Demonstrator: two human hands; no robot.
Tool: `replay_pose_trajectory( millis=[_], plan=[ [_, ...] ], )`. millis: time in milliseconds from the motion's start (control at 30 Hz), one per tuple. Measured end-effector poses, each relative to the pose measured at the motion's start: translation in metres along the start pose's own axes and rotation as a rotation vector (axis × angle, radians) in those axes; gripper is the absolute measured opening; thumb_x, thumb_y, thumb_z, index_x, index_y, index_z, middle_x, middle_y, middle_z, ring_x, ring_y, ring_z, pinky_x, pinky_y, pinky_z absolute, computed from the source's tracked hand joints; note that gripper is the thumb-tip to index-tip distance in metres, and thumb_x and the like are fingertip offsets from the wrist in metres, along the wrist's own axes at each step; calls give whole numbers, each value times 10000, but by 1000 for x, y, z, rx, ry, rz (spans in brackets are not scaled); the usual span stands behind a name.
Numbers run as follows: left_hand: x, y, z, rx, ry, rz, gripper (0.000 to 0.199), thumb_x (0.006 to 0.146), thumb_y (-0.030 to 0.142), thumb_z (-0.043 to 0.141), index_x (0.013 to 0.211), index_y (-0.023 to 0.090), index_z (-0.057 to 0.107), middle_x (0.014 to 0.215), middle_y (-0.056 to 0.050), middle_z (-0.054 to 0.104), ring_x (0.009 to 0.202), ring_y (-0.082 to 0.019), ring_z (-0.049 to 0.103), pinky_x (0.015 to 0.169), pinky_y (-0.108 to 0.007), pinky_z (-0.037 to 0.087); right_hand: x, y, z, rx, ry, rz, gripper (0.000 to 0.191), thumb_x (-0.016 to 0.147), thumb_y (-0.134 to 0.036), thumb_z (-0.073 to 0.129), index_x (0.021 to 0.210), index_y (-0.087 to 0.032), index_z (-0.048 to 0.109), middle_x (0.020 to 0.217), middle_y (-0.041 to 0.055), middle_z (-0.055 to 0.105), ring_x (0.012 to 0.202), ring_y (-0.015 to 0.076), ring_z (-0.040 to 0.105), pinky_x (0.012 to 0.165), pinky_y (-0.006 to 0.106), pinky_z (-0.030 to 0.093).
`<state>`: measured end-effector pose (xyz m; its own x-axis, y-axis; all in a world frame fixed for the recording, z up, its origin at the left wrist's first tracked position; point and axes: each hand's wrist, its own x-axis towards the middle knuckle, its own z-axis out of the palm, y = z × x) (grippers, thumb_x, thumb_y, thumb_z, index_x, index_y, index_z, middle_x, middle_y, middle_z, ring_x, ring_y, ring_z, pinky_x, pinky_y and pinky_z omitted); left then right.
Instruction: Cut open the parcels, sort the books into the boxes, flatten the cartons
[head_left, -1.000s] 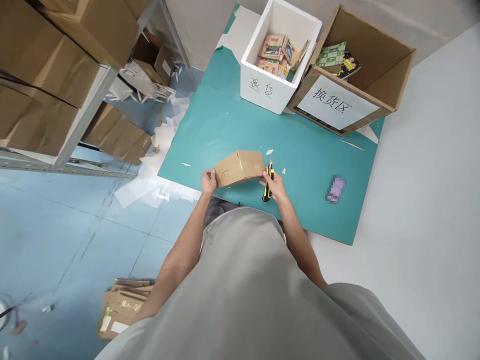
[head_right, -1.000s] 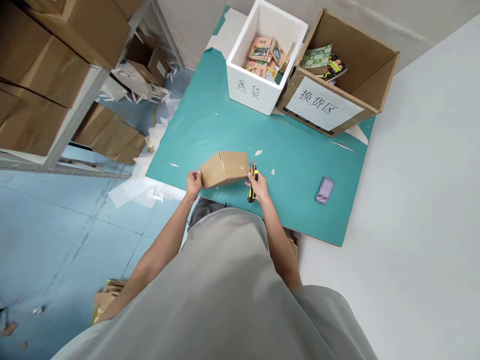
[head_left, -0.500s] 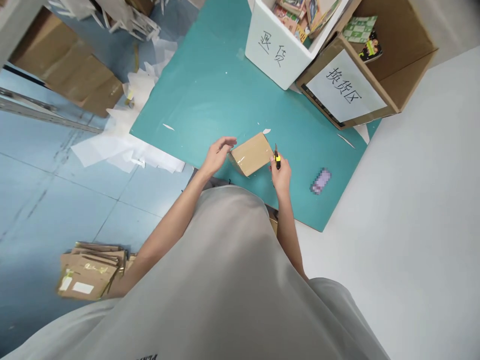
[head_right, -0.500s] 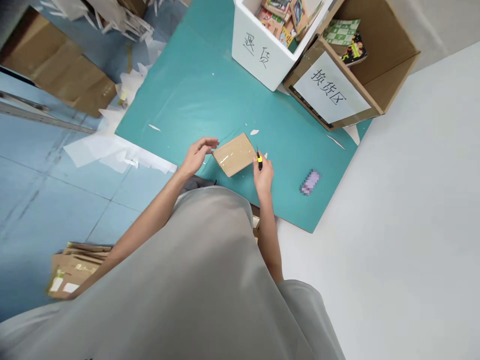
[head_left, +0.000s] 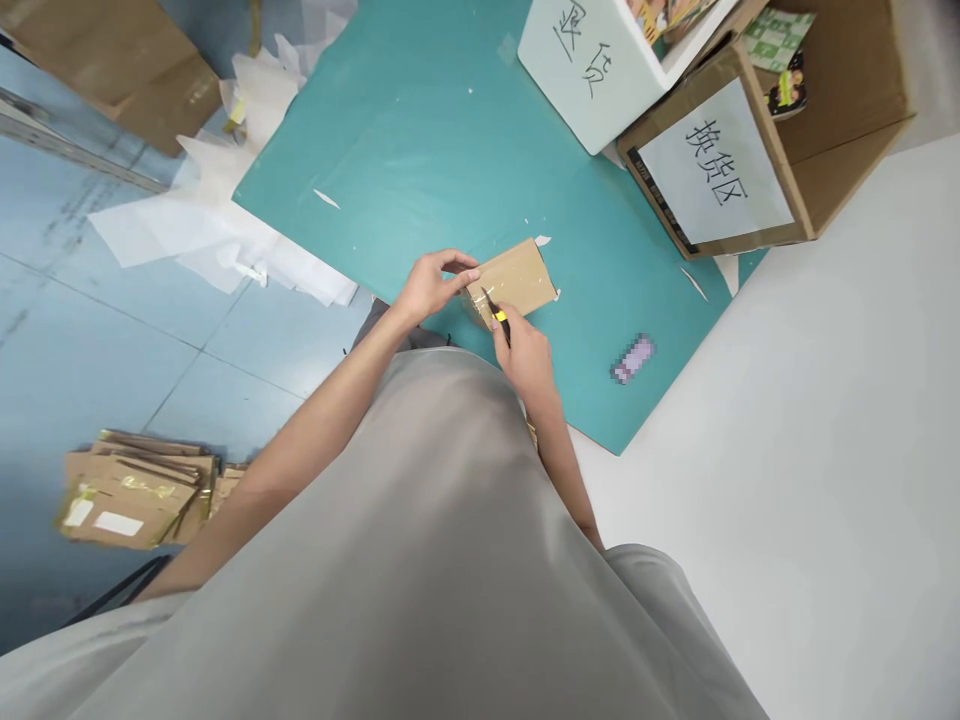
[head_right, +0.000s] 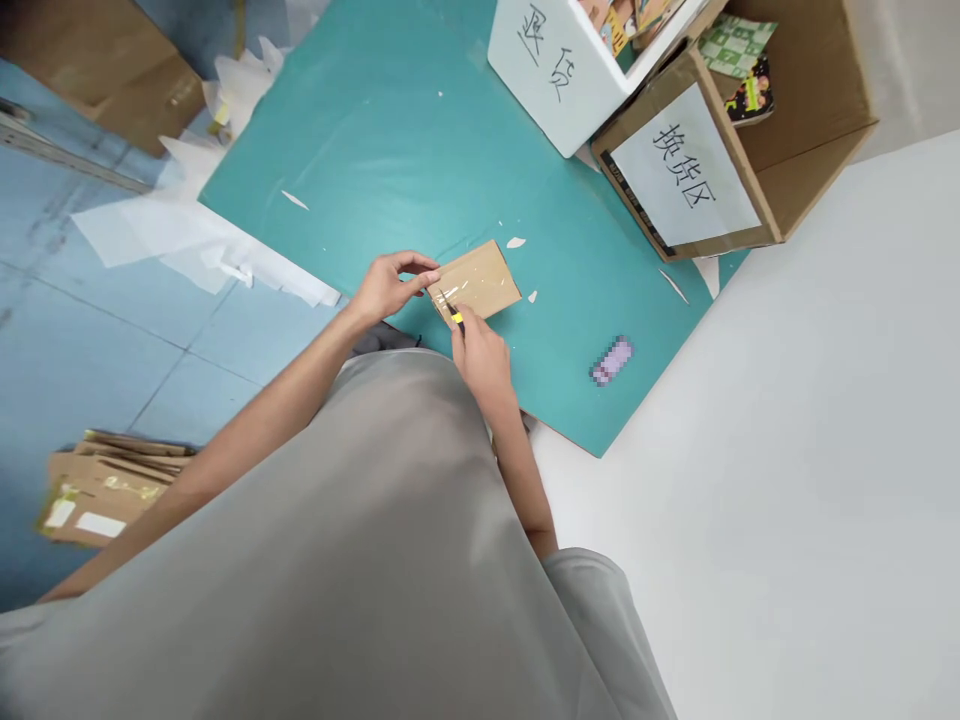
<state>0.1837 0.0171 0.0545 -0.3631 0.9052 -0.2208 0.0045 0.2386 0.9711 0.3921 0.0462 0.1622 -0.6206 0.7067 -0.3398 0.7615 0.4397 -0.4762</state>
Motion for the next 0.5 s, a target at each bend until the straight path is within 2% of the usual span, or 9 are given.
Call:
replay_pose_trajectory(
  millis=[233,500],
  plan=[
    [-3,6,1,-12,18,-35,440,843,588,809,1047,200,775,1059,-97,796,975,-249,739,705,-323,643,12,-14,-4,-213,-138,19,555,1138,-361,339,1674,-254,434,1385,140,734,1176,309,722,1004,417,556],
    [-3,4,0,-25,29,-31,407,859,562,811,1042,200,774,1065,-92,793,1015,-257,730,754,-339,651,14,-22,-8,-236,-168,49,560,1137,-366,338,1687,-282,408,1379,141,734,1163,320,725,1002,444,561]
  ],
)
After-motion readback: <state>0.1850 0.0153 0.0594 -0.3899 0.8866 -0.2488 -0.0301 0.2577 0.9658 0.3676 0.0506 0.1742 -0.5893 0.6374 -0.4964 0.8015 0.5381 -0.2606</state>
